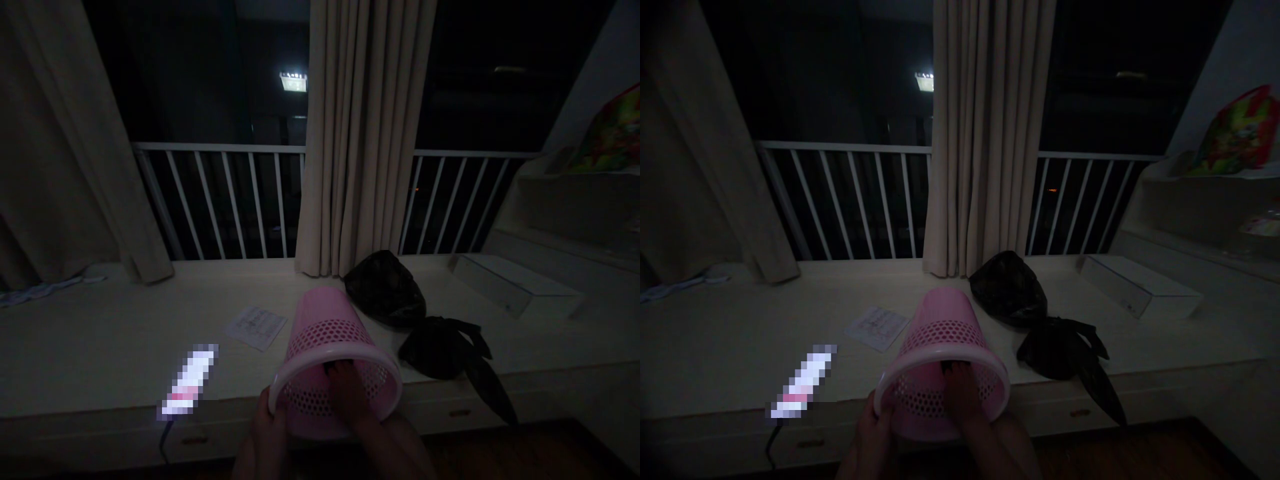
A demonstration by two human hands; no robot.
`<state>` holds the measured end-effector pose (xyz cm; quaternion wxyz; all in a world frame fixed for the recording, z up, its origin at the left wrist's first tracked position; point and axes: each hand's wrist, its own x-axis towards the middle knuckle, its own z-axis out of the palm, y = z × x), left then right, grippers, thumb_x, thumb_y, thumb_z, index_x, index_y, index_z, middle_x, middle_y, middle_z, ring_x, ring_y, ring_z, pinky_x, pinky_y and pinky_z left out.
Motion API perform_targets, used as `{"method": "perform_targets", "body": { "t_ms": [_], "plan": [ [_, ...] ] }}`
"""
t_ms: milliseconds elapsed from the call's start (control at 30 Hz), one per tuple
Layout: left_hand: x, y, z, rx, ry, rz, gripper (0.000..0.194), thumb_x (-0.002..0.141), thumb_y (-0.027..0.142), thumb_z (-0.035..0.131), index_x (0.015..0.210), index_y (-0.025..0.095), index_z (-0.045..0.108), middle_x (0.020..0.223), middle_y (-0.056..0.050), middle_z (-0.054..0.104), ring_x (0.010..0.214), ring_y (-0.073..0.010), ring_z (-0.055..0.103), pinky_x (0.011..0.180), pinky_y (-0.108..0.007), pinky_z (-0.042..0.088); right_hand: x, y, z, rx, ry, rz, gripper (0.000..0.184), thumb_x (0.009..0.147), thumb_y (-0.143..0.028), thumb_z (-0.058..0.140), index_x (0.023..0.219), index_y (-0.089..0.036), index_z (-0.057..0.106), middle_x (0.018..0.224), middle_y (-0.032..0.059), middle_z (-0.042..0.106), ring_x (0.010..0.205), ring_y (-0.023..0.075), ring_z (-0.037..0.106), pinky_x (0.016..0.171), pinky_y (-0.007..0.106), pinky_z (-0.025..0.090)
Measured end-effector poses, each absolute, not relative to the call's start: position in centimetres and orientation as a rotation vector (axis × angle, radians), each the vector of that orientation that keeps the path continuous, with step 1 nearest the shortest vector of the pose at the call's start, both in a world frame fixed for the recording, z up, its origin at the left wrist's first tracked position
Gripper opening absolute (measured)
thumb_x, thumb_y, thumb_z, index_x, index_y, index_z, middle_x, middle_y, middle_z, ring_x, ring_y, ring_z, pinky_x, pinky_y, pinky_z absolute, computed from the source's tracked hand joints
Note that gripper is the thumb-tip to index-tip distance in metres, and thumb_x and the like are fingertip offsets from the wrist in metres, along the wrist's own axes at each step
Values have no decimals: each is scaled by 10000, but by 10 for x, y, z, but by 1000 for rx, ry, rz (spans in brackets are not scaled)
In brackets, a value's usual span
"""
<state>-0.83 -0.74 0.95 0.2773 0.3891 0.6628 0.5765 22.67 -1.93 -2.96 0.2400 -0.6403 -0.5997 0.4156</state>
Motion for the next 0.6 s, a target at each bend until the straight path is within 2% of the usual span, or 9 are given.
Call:
{"method": "perform_targets", "body": {
  "t_ms": [133, 200, 267, 300, 333, 367, 400, 467, 600],
  "plan": [
    [-10, -5, 8, 977, 1696, 1566, 493, 609, 534, 590, 911, 148, 643, 761, -68, 687, 721, -261, 634, 628, -343, 497, 234, -25, -34, -1818, -1637, 1091, 542, 985, -412, 76, 1513, -295, 113, 1245, 101, 577, 965, 114, 637, 569, 169, 424],
    [-11, -4, 9, 953, 1661, 1560, 476, 596, 521, 603, 899, 156, 646, 767, -63, 688, 730, -258, 635, 635, -340, 494, 230, -19, -34, -1864, -1735, 932, 514, 991, -347, 102, 1502, -334, 156, 1230, 76, 589, 976, 119, 633, 576, 176, 433],
    [-11, -3, 11, 954, 1643, 1543, 453, 599, 506, 604, 888, 160, 643, 774, -62, 688, 738, -256, 635, 647, -339, 493, 216, -3, -29, -1871, -1951, 667, 509, 990, -263, 146, 1492, -313, 215, 1241, 77, 580, 1022, 121, 611, 646, 187, 457],
    [-10, -2, 12, 957, 1642, 1539, 446, 597, 503, 603, 881, 161, 640, 776, -64, 686, 740, -257, 634, 651, -342, 493, 207, 9, -25, -1854, -2115, 506, 504, 986, -227, 178, 1483, -253, 260, 1250, 98, 569, 1060, 126, 589, 703, 203, 469],
    [-10, -2, 12, 962, 1644, 1539, 443, 597, 502, 601, 878, 160, 635, 780, -68, 685, 743, -260, 633, 657, -346, 494, 197, 22, -21, -1816, -2195, 442, 467, 976, -228, 276, 1434, -205, 364, 1252, 111, 561, 1112, 147, 556, 821, 249, 472],
    [-9, -2, 13, 970, 1646, 1541, 445, 599, 504, 600, 879, 159, 630, 787, -73, 684, 748, -262, 631, 663, -350, 494, 187, 35, -17, -1788, -2237, 406, 399, 945, -238, 395, 1323, -163, 498, 1241, 112, 559, 1164, 182, 515, 953, 339, 432],
    [-9, -2, 12, 979, 1646, 1549, 452, 607, 510, 597, 889, 158, 625, 798, -76, 683, 755, -264, 630, 672, -355, 495, 178, 47, -13, -1771, -2273, 373, 342, 916, -238, 466, 1226, -133, 566, 1231, 110, 555, 1201, 206, 479, 1030, 418, 371],
    [-7, -3, 10, 992, 1645, 1558, 476, 636, 535, 588, 921, 155, 613, 816, -80, 681, 766, -263, 627, 687, -361, 496, 165, 65, -9, -1767, -2280, 354, 301, 896, -236, 513, 1160, -115, 589, 1222, 103, 549, 1221, 219, 453, 1078, 496, 297],
    [-6, -4, 3, 985, 1652, 1576, 557, 678, 603, 581, 1000, 149, 605, 851, -82, 678, 788, -263, 629, 703, -368, 502, 164, 59, -5, -1785, -2213, 406, 356, 921, -234, 470, 1254, -125, 533, 1287, 119, 514, 1219, 208, 467, 1072, 471, 328]
  ]
}}
